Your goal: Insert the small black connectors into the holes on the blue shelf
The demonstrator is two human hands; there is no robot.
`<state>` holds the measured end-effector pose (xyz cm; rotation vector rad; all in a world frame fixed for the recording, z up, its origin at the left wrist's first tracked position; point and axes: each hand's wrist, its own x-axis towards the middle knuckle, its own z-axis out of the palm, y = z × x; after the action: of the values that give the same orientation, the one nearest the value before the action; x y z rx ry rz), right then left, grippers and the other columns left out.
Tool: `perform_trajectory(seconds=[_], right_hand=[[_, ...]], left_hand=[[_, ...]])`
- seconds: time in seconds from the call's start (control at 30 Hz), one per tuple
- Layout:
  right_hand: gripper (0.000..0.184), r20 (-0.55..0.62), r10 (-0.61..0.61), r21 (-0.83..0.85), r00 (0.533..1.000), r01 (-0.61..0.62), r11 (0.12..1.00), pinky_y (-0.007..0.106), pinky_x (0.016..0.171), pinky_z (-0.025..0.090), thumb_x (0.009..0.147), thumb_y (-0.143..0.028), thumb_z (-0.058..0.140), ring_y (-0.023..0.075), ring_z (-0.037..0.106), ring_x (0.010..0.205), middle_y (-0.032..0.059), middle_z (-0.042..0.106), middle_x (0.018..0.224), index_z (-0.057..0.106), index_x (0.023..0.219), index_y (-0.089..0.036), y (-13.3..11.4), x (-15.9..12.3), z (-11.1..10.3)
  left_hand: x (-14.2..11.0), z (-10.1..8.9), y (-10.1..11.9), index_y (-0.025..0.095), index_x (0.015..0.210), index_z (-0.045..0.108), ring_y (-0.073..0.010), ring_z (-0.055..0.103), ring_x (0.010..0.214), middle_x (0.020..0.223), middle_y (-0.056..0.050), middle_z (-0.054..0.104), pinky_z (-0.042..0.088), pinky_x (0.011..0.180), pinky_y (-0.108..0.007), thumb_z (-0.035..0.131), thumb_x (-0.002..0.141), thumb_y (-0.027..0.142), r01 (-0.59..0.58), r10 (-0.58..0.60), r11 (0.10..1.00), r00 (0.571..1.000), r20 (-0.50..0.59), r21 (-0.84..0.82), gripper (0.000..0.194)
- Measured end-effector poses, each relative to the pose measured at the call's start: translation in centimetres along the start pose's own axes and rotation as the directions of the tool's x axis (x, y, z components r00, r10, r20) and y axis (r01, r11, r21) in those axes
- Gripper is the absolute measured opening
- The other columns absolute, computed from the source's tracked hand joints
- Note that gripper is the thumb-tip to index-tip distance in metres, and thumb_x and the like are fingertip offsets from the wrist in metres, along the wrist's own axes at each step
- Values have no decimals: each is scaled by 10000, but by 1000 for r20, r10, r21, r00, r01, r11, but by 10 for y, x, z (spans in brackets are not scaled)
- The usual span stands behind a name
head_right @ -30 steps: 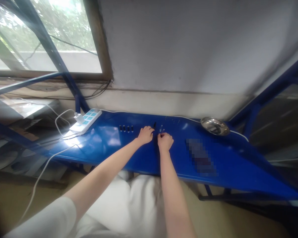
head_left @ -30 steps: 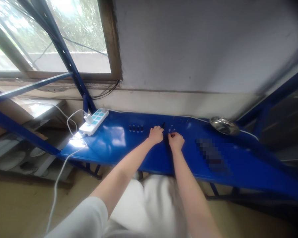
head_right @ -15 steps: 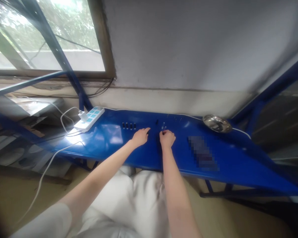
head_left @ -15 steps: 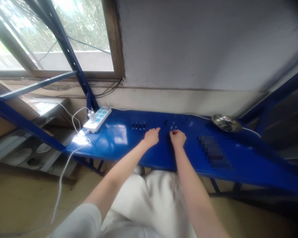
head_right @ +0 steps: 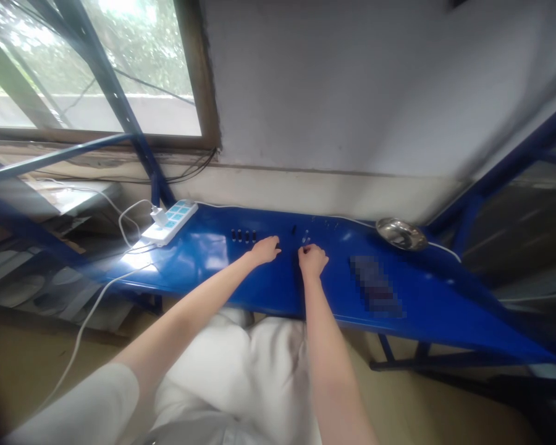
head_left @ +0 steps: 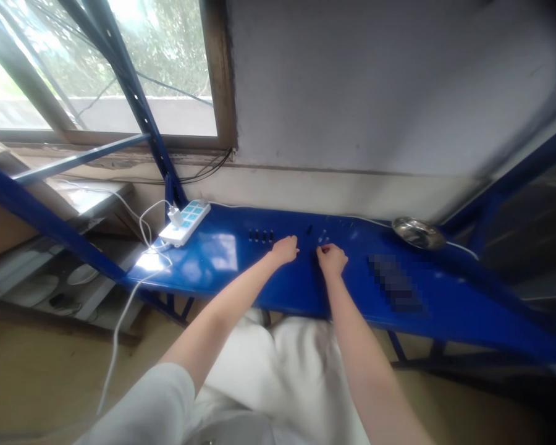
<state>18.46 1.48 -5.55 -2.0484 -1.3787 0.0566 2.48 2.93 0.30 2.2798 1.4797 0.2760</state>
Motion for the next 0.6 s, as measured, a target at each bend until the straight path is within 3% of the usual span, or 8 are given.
perform_trajectory(seconds=[0.17,0.33,0.4,0.5,0.6], right_hand=[[201,-63,-3,57,998,7,998,318,691,348,740,-320,472,202,542,735,55,628,744,600,739,-166,-2,-2,-2],[195,-72,-230,127,971,238,963,267,619,342,759,-323,476,156,507,639,44,582,697,573,707,-161,-15,-8,-8],[181,-20,-351,129,936,351,927,258,604,330,764,-313,484,149,502,628,35,574,680,565,688,-170,-26,-11,-13],[169,29,-474,94,880,469,878,256,601,307,774,-293,488,139,497,616,24,577,683,557,672,-177,-47,-15,-22],[158,43,-526,54,849,524,850,259,607,288,780,-271,487,138,500,622,18,577,680,551,672,-176,-65,-17,-31]], left_hand=[[-8,9,-6,156,890,554,-197,591,788,912,-94,611,452,702,-292,598,739,207,-26,-20,966,984,-175,-257,165],[-20,-2,-12,161,777,585,-118,567,646,725,-25,619,456,656,-250,614,721,188,-64,-164,845,914,-372,-531,68],[-25,-13,-15,152,783,585,-100,566,600,708,-23,622,464,614,-236,606,722,186,-99,-228,749,890,-396,-655,72],[-33,-27,-19,137,799,580,-88,567,539,696,-31,632,465,542,-216,602,720,196,-155,-253,606,893,-373,-781,101],[-41,-35,-22,128,787,583,-82,570,520,689,-38,645,461,521,-203,626,697,203,-187,-262,552,887,-382,-813,125]])
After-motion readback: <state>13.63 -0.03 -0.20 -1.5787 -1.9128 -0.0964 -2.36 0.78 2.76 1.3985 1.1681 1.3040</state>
